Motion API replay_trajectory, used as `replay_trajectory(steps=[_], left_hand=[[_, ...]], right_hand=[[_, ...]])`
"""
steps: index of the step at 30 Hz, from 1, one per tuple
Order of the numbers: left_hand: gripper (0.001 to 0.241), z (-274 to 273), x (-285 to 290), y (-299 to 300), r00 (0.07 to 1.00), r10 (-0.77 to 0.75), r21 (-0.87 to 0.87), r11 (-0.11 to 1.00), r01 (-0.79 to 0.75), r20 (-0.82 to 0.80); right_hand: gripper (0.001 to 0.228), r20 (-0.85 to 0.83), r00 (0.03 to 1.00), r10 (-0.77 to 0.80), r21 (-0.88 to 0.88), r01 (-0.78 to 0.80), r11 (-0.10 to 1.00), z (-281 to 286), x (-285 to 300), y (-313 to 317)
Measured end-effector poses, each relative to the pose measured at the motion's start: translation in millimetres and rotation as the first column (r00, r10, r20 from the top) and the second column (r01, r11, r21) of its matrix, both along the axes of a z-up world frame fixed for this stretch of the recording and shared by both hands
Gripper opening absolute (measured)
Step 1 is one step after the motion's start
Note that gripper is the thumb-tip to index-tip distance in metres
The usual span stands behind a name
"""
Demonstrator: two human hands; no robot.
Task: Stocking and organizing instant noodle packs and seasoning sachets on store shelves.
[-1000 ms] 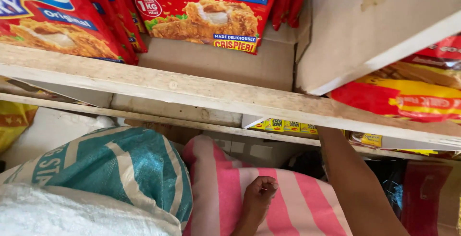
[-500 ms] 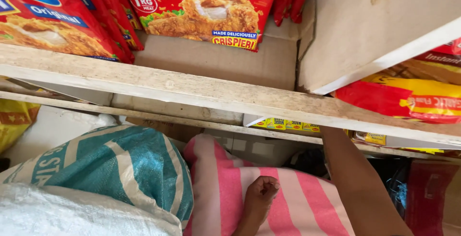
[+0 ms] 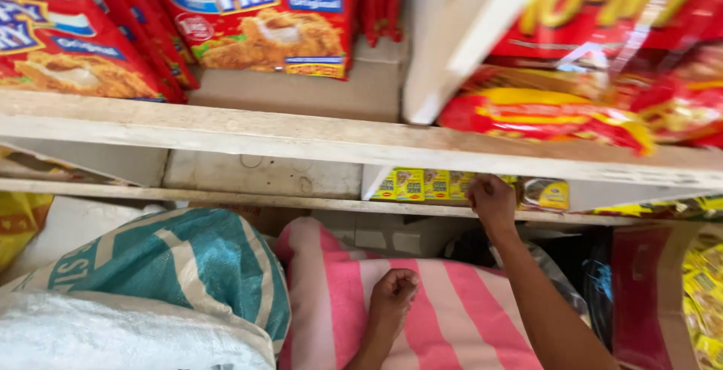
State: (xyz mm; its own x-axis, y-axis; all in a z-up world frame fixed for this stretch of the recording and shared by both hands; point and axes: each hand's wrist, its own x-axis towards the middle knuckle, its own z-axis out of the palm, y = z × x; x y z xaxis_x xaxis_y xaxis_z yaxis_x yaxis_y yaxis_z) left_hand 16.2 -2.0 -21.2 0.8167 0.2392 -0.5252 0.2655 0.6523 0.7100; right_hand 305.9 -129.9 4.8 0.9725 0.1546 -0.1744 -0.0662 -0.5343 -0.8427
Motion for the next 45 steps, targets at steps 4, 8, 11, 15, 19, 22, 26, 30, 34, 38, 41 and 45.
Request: replay_trajectory(steps=[4, 8, 11, 15, 19, 22, 26, 30, 34, 38, 41, 45], left_hand=[[0.014, -25.2, -11.8, 1.7, 0.998, -0.057, 0.032, 0.998, 0.056, 0.019], [0.017, -45.7, -17.4, 4.9, 0.996, -0.067, 0.094, 0.994, 0.062, 0.051], [0.019, -50.2, -24.3, 9.9, 0.993, -0.102, 0.11, 0.988, 0.108, -0.057], [0.019, -53.5, -25.5, 12.7, 0.983, -0.179, 0.207, 0.964, 0.169, 0.03], [0.019, -60.7, -29.1, 23.5, 0.985, -0.171, 0.29, 0.942, 0.167, -0.013], [0.018, -53.5, -28.7, 26.8, 0.986, -0.149, 0.361, 0.918, 0.166, -0.076], [0.015, -48.3, -38.8, 32.0, 0.992, -0.093, 0.437, 0.892, 0.119, -0.08], [0.016, -26.6, -36.7, 26.1, 0.99, -0.12, 0.547, 0.825, 0.144, -0.079], [0.017, -25.5, -32.9, 18.4, 0.977, -0.166, 0.562, 0.799, 0.212, -0.133], [0.018, -28.1, -31.1, 13.9, 0.974, -0.149, 0.551, 0.805, 0.219, -0.17], [0.018, -19.1, -32.7, 14.6, 0.977, -0.158, 0.565, 0.797, 0.213, -0.146], [0.018, -24.1, -30.7, 16.8, 0.979, -0.175, 0.542, 0.816, 0.202, -0.102]], right_hand=[[0.013, 0.01, 0.992, -0.125, 0.186, 0.121, 0.975, 55.6, -42.9, -63.9], [0.011, 0.265, 0.939, -0.219, 0.178, 0.176, 0.968, 113.9, -64.4, -150.1], [0.012, 0.553, 0.813, -0.186, -0.075, 0.27, 0.96, 176.5, -72.6, -204.2], [0.015, 0.624, 0.762, -0.173, -0.194, 0.365, 0.911, 182.2, -45.2, -297.8], [0.027, 0.34, 0.939, 0.045, -0.722, 0.23, 0.653, 127.2, -11.4, -387.6], [0.049, -0.002, 0.997, 0.077, -0.898, -0.036, 0.438, 74.6, -1.4, -430.1], [0.077, -0.228, 0.972, 0.053, -0.894, -0.23, 0.385, 59.0, -22.2, -418.1], [0.06, -0.176, 0.984, -0.043, -0.876, -0.137, 0.462, 61.2, -34.9, -413.3], [0.047, -0.089, 0.994, -0.067, -0.859, -0.043, 0.51, 37.7, -33.3, -440.9], [0.051, -0.106, 0.991, -0.083, -0.884, -0.056, 0.464, 71.4, -46.8, -426.0], [0.053, -0.129, 0.983, -0.134, -0.908, -0.063, 0.414, 104.6, -55.8, -401.0], [0.06, -0.164, 0.963, -0.215, -0.895, -0.054, 0.443, 96.5, -53.0, -409.8]])
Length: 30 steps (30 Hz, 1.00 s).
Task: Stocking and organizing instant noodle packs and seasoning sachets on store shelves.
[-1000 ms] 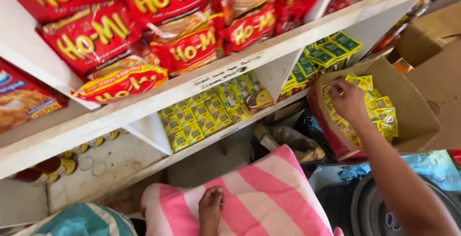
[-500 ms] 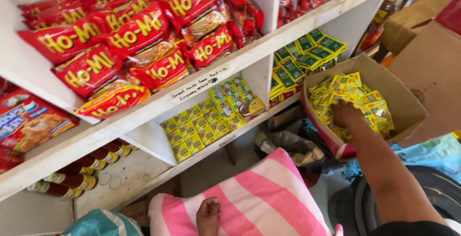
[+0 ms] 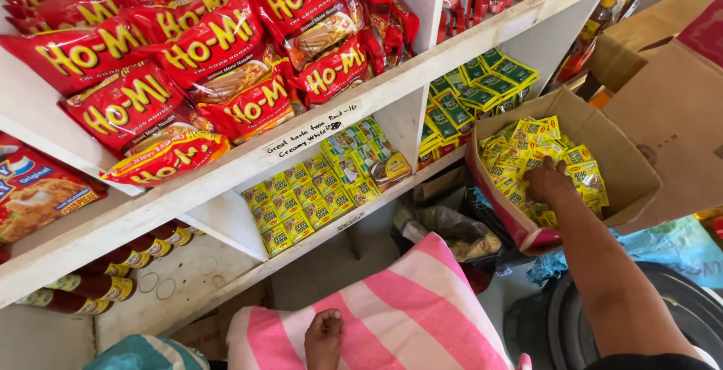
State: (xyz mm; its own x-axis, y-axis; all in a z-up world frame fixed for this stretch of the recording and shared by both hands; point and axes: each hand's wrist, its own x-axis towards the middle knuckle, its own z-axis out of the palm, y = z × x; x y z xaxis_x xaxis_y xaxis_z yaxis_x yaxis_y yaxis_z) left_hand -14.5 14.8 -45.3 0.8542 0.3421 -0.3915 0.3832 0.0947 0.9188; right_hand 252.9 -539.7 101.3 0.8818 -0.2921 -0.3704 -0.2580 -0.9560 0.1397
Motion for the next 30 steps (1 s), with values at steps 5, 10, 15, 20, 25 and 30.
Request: replay_trajectory(steps=[5, 10, 15, 20, 25, 30], left_hand=[[0.016, -8.6, 2.4, 0.4, 0.998, 0.015, -0.045, 0.999, -0.018, -0.055], [0.015, -10.3, 0.9, -0.3, 1.0, -0.005, -0.132, 0.991, 0.001, -0.029], [0.015, -15.1, 5.3, 0.4, 1.0, -0.013, -0.083, 0.997, 0.011, -0.019], [0.019, -11.5, 8.6, 1.2, 0.998, -0.038, -0.156, 0.987, 0.032, -0.041], [0.019, -12.6, 12.8, -3.5, 0.998, -0.046, -0.175, 0.984, 0.038, -0.045], [0.024, 28.4, 19.6, -9.3, 0.996, -0.028, -0.321, 0.947, 0.0, -0.081]], right_hand=[[0.056, 0.052, 0.996, 0.074, -0.021, -0.073, 0.997, -54.7, 21.9, -46.8], [0.04, 0.1, 0.991, 0.084, -0.056, -0.079, 0.995, -34.7, 12.7, -33.1], [0.025, 0.004, 0.884, 0.467, -0.411, -0.425, 0.807, -88.4, 36.3, -79.9], [0.021, 0.643, 0.754, 0.135, 0.008, -0.183, 0.983, -23.7, 11.2, -35.2], [0.007, 0.904, 0.426, -0.044, 0.207, -0.346, 0.915, 76.5, -67.6, 117.6], [0.014, 0.676, 0.702, -0.223, 0.668, -0.456, 0.588, -15.2, -134.6, 246.9]])
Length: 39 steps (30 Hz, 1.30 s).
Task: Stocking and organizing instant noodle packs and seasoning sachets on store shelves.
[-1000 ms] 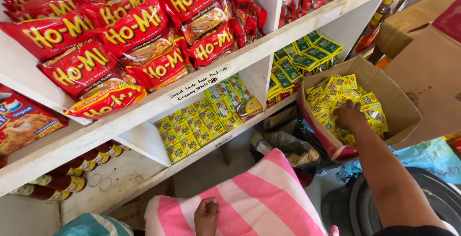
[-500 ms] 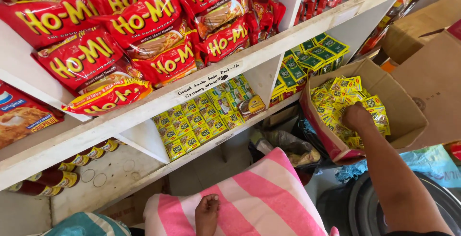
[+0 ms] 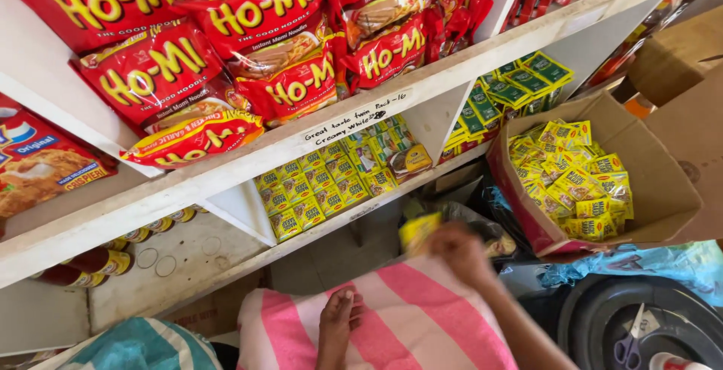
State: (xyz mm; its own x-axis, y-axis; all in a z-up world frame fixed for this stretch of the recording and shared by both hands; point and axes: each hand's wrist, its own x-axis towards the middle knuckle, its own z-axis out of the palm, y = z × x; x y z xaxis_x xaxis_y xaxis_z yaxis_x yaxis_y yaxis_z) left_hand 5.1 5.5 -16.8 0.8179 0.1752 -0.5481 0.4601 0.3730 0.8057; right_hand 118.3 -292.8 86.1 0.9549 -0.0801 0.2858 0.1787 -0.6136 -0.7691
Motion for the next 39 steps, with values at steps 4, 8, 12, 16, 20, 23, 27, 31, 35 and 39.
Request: replay_trajectory(steps=[4, 8, 12, 16, 20, 23, 27, 31, 35, 39], left_hand=[[0.031, 56.6, -2.5, -1.1, 0.997, 0.004, -0.115, 0.993, -0.012, -0.073], [0.031, 12.2, -13.3, 6.2, 0.985, -0.173, -0.037, 0.984, 0.173, -0.004], [0.025, -11.5, -7.7, 5.0, 0.956, -0.268, 0.03, 0.964, 0.266, 0.117], [0.02, -0.9, -8.7, 1.8, 0.94, -0.324, 0.038, 0.946, 0.322, 0.102], [0.017, -4.9, -5.1, 4.1, 0.952, -0.284, 0.078, 0.958, 0.276, 0.118], [0.018, -5.6, -5.9, 4.8, 0.964, -0.248, 0.074, 0.968, 0.242, 0.093], [0.025, -1.5, -4.1, 5.1, 0.979, -0.201, 0.04, 0.979, 0.2, 0.034], [0.022, -7.5, -3.5, 7.1, 0.984, -0.158, 0.067, 0.986, 0.152, 0.084], [0.021, -17.2, -4.5, 7.1, 0.98, -0.163, 0.089, 0.984, 0.154, 0.11], [0.021, -14.9, -4.9, 6.6, 0.983, -0.152, 0.079, 0.986, 0.144, 0.105]], right_hand=[[0.012, -0.333, 0.833, 0.441, 0.326, -0.338, 0.883, -30.9, -54.0, 85.0], [0.018, -0.368, 0.736, 0.568, 0.354, -0.454, 0.817, -26.7, -72.5, 105.1], [0.027, -0.425, 0.733, 0.531, 0.387, -0.383, 0.838, -37.0, -64.9, 106.9], [0.038, -0.486, 0.741, 0.463, 0.541, -0.161, 0.826, -62.4, -65.7, 112.4], [0.019, -0.562, 0.655, 0.505, 0.62, -0.071, 0.782, -67.8, -71.0, 110.3], [0.02, -0.655, 0.563, 0.504, 0.549, -0.104, 0.829, -75.1, -74.2, 106.8], [0.021, -0.643, 0.566, 0.516, 0.543, -0.138, 0.828, -77.9, -69.9, 108.2], [0.021, -0.646, 0.553, 0.526, 0.552, -0.136, 0.822, -83.0, -69.2, 108.5], [0.02, -0.657, 0.555, 0.511, 0.56, -0.095, 0.823, -91.9, -69.3, 106.5], [0.02, -0.645, 0.563, 0.516, 0.577, -0.084, 0.813, -79.3, -67.8, 106.4]])
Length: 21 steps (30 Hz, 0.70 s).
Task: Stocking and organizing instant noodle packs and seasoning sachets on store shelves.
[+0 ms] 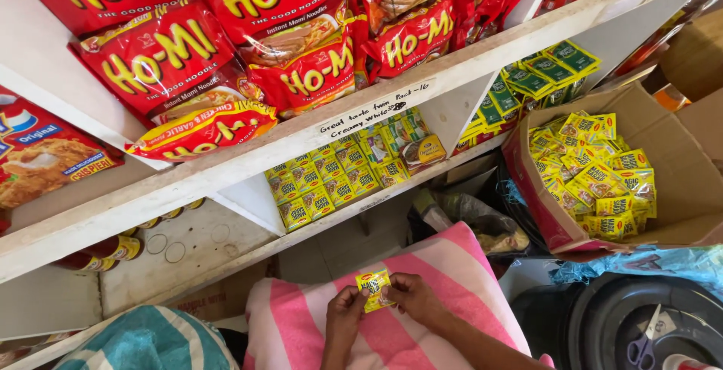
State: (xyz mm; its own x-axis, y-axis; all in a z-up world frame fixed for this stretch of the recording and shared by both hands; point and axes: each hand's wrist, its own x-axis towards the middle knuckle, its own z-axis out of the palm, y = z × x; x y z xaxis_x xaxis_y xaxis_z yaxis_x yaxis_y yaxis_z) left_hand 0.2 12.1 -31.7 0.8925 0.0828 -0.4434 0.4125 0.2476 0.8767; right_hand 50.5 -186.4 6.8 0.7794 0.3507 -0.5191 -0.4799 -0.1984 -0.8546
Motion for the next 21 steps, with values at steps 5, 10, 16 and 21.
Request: replay_trajectory(steps=[5, 10, 16, 21], left_hand=[[0.018, 14.1, 0.5, -0.5, 0.998, 0.056, -0.054, 0.997, -0.056, -0.007], [0.015, 3.9, -1.1, 1.5, 0.998, 0.02, -0.113, 0.993, -0.013, 0.06], [0.013, 15.4, -1.7, 1.6, 0.999, 0.031, -0.091, 0.996, -0.027, 0.037], [0.013, 23.8, 0.0, 0.9, 0.997, 0.028, -0.122, 0.992, -0.02, 0.066]], right_hand=[[0.019, 0.003, 1.0, 0.005, -0.015, -0.005, 1.0, -1.5, 0.7, 0.1], [0.016, -0.017, 1.0, -0.005, 0.008, 0.005, 1.0, 13.6, 2.7, -1.3], [0.017, -0.016, 1.0, 0.013, -0.01, -0.013, 1.0, 17.5, 1.7, -1.6], [0.017, -0.019, 1.0, 0.022, 0.06, -0.021, 0.998, 15.3, 2.5, -4.9]])
